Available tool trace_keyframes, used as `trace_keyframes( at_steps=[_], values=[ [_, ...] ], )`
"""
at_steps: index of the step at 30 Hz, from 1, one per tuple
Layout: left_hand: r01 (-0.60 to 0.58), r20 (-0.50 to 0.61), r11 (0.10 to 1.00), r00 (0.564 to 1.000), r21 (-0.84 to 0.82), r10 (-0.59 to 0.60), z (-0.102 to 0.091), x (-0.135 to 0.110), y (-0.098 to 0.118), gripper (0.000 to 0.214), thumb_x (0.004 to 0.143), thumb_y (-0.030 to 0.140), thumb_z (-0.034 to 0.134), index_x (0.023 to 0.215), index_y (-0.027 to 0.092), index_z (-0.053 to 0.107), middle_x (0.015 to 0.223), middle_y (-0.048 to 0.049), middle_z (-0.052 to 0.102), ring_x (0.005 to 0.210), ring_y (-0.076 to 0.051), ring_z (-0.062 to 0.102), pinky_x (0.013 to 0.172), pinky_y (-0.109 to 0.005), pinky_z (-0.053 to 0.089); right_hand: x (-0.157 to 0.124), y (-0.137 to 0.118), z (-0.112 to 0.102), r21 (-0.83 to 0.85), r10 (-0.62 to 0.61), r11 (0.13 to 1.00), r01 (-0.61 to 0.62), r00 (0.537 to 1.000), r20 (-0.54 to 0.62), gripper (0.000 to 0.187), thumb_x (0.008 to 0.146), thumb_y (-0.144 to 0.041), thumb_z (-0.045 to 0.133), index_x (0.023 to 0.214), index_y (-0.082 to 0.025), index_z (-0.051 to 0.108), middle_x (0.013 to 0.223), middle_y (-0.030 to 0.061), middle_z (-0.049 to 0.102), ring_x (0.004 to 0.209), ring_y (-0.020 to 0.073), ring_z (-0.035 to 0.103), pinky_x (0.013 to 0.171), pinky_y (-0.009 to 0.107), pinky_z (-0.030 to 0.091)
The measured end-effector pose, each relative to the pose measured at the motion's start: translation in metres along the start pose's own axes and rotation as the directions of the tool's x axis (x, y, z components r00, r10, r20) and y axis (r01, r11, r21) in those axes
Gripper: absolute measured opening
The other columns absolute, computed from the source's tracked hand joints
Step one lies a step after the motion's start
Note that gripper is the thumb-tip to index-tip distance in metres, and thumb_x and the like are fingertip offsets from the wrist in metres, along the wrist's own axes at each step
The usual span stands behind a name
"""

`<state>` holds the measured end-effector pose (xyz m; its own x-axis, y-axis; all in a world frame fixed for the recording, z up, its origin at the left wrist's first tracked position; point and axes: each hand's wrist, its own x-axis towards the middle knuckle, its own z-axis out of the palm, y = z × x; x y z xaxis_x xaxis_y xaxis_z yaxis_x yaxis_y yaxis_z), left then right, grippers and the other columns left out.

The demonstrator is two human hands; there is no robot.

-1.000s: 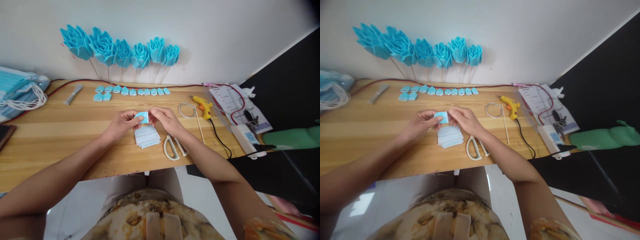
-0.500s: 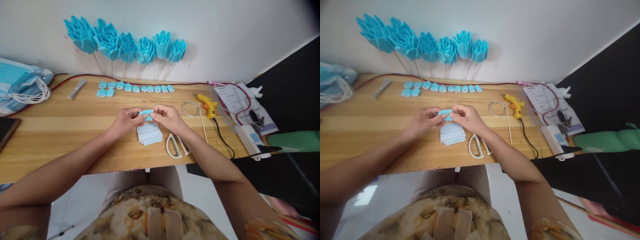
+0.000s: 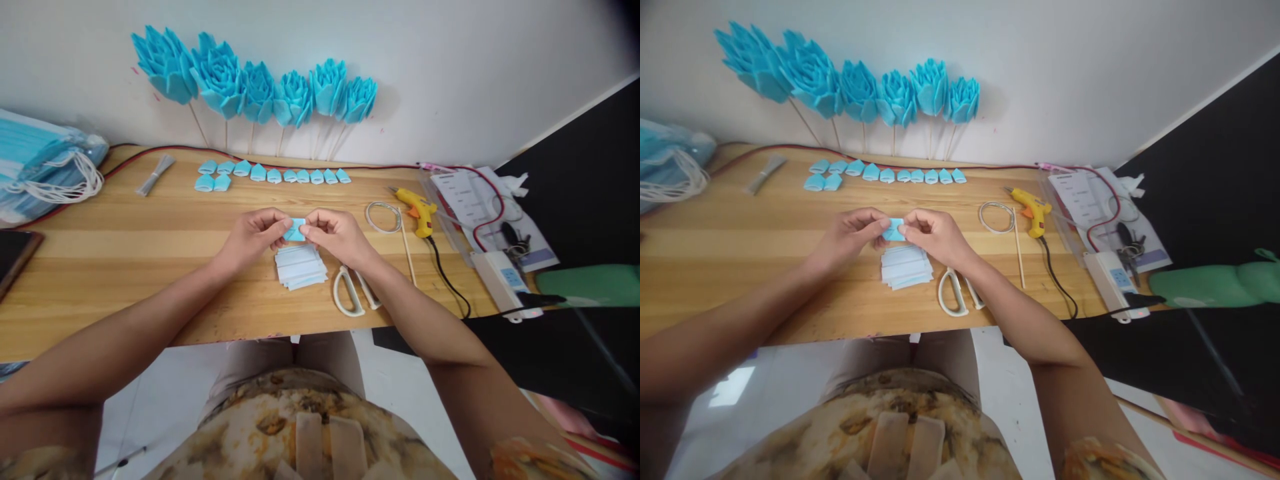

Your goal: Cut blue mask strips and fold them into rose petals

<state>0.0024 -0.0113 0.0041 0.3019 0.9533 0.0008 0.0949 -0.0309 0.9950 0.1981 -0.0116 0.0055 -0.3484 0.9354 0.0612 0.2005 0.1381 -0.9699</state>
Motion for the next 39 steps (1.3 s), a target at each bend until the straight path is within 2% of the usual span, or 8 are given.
trace_keyframes(
  at_steps=[9,15,25,39],
  values=[
    [-0.023,0.018,0.999,1.000,0.022,0.023,-0.0009,0.0003,-0.0003,0.034,0.078,0.050,0.072,0.075,0.017,0.064,0.061,0.0013,0.062,0.055,-0.010,0.054,0.056,-0.022,0.047,0.0007,0.0011,0.0006,0.038,0.005,0.999,-0.005,1.000,-0.001,0.032,0.076,-0.047,0.074,0.078,-0.017,0.063,0.064,-0.0031,0.059,0.056,0.0089,0.050,0.054,0.023,0.041],
    [-0.025,0.057,0.999,0.998,0.026,0.023,0.0005,-0.0025,0.0040,0.034,0.079,0.050,0.070,0.074,0.017,0.063,0.062,0.0011,0.060,0.057,-0.010,0.054,0.057,-0.023,0.046,0.0002,-0.0028,0.0016,0.032,0.011,0.999,-0.010,0.999,-0.030,0.027,0.077,-0.042,0.073,0.077,-0.018,0.061,0.063,-0.0036,0.058,0.055,0.0084,0.049,0.053,0.022,0.040],
    [0.003,0.075,0.999,0.997,0.039,-0.006,0.0002,0.0000,-0.0018,0.027,0.078,0.039,0.072,0.070,0.017,0.059,0.061,0.0019,0.060,0.055,-0.009,0.053,0.055,-0.022,0.043,-0.0001,-0.0023,0.0012,0.003,0.001,1.000,0.000,1.000,-0.025,0.022,0.079,-0.039,0.069,0.077,-0.017,0.062,0.064,-0.0025,0.060,0.057,0.0094,0.051,0.055,0.023,0.040],
    [-0.021,0.076,1.000,0.997,-0.007,0.021,0.0020,-0.0006,-0.0024,0.029,0.080,0.042,0.071,0.072,0.017,0.058,0.061,0.0019,0.061,0.053,-0.008,0.053,0.054,-0.021,0.045,0.0000,-0.0020,0.0010,-0.003,0.001,1.000,-0.001,0.999,-0.049,0.021,0.080,-0.038,0.068,0.076,-0.018,0.063,0.063,-0.0029,0.060,0.056,0.0090,0.050,0.055,0.023,0.041]
  ],
)
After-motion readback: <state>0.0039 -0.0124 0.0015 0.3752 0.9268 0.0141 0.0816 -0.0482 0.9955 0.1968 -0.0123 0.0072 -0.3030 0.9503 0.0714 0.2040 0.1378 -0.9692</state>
